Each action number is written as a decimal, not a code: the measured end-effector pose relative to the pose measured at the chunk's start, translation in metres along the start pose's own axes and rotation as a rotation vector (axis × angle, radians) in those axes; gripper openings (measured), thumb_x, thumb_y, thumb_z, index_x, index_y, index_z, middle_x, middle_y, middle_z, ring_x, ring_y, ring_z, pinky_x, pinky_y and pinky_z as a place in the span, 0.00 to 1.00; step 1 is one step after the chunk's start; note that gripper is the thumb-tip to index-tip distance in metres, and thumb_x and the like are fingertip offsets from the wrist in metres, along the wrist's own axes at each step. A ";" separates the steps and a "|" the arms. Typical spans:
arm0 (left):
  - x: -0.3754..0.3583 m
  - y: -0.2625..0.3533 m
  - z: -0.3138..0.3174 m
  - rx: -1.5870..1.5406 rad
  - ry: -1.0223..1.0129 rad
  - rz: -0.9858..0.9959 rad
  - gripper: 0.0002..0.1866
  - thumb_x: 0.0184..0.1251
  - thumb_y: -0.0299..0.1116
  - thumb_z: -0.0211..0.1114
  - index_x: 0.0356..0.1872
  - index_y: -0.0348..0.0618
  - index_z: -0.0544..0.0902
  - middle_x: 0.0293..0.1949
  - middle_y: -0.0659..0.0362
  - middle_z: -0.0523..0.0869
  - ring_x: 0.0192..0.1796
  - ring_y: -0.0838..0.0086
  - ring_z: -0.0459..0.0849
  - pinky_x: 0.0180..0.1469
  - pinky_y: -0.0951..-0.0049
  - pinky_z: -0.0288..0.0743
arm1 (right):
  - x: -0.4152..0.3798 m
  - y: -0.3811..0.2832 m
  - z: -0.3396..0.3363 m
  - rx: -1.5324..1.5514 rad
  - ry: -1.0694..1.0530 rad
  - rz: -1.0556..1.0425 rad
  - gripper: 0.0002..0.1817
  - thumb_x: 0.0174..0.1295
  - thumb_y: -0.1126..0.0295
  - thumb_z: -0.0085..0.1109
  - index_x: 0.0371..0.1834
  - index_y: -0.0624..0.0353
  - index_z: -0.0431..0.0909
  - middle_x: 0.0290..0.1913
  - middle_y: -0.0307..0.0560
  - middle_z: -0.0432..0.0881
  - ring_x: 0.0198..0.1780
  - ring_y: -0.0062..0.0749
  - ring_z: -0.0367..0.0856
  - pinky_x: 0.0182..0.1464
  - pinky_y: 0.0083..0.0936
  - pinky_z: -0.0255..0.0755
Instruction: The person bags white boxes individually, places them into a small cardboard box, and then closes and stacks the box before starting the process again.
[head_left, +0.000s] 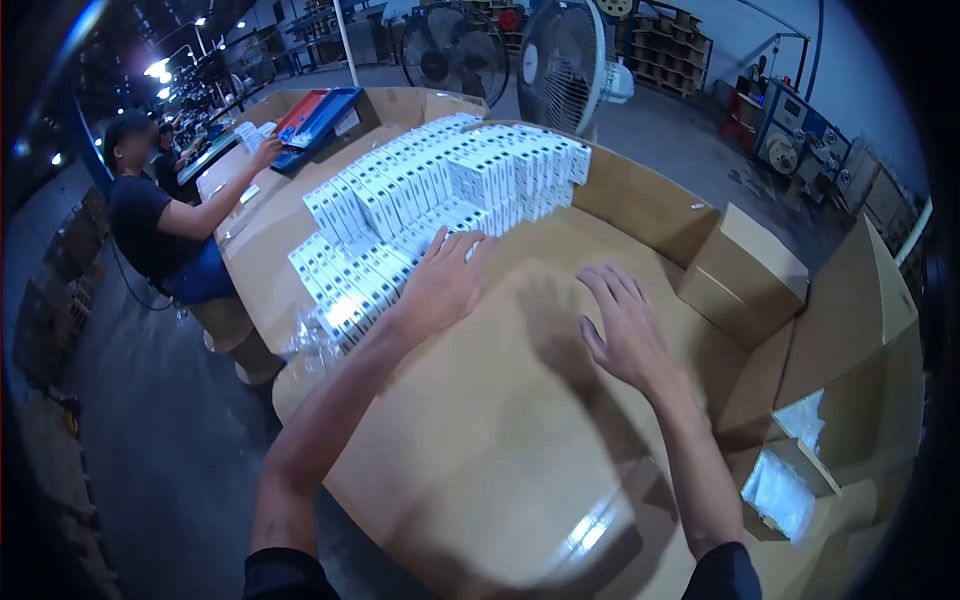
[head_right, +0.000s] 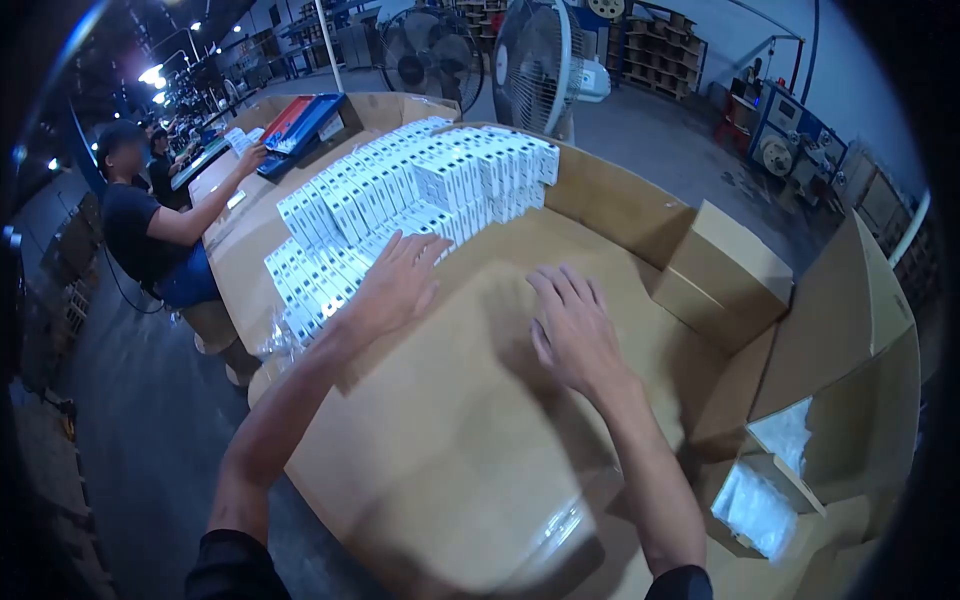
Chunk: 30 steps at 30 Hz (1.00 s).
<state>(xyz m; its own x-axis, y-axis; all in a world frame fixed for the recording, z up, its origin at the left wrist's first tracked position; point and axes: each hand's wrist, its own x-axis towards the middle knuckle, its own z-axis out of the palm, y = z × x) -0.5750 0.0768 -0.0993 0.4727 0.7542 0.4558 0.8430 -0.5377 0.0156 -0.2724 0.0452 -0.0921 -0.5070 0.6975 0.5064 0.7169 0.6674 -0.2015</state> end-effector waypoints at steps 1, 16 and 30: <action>0.009 -0.016 -0.003 0.055 0.036 0.013 0.35 0.65 0.29 0.69 0.73 0.41 0.68 0.67 0.45 0.75 0.71 0.50 0.73 0.79 0.47 0.62 | 0.023 0.005 0.011 -0.001 -0.039 -0.012 0.32 0.63 0.72 0.65 0.71 0.57 0.68 0.71 0.55 0.72 0.77 0.55 0.65 0.78 0.50 0.59; 0.092 -0.129 0.028 -0.039 0.190 0.022 0.27 0.66 0.20 0.56 0.68 0.39 0.73 0.60 0.49 0.82 0.68 0.56 0.78 0.73 0.50 0.69 | 0.231 0.035 0.096 -0.261 -0.166 0.021 0.32 0.60 0.74 0.60 0.71 0.52 0.71 0.76 0.47 0.70 0.80 0.54 0.60 0.78 0.62 0.57; 0.055 -0.088 -0.008 -0.105 0.367 0.052 0.21 0.54 0.22 0.77 0.50 0.44 0.86 0.53 0.55 0.80 0.59 0.58 0.81 0.62 0.57 0.76 | 0.188 0.020 0.065 0.099 -0.080 0.157 0.43 0.65 0.71 0.59 0.85 0.55 0.52 0.76 0.68 0.67 0.77 0.62 0.65 0.78 0.49 0.61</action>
<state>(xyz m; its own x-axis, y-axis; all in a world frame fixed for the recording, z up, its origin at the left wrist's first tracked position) -0.6250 0.1627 -0.0686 0.3748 0.5502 0.7462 0.7805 -0.6217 0.0664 -0.3848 0.2067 -0.0556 -0.4321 0.8107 0.3950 0.7417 0.5686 -0.3558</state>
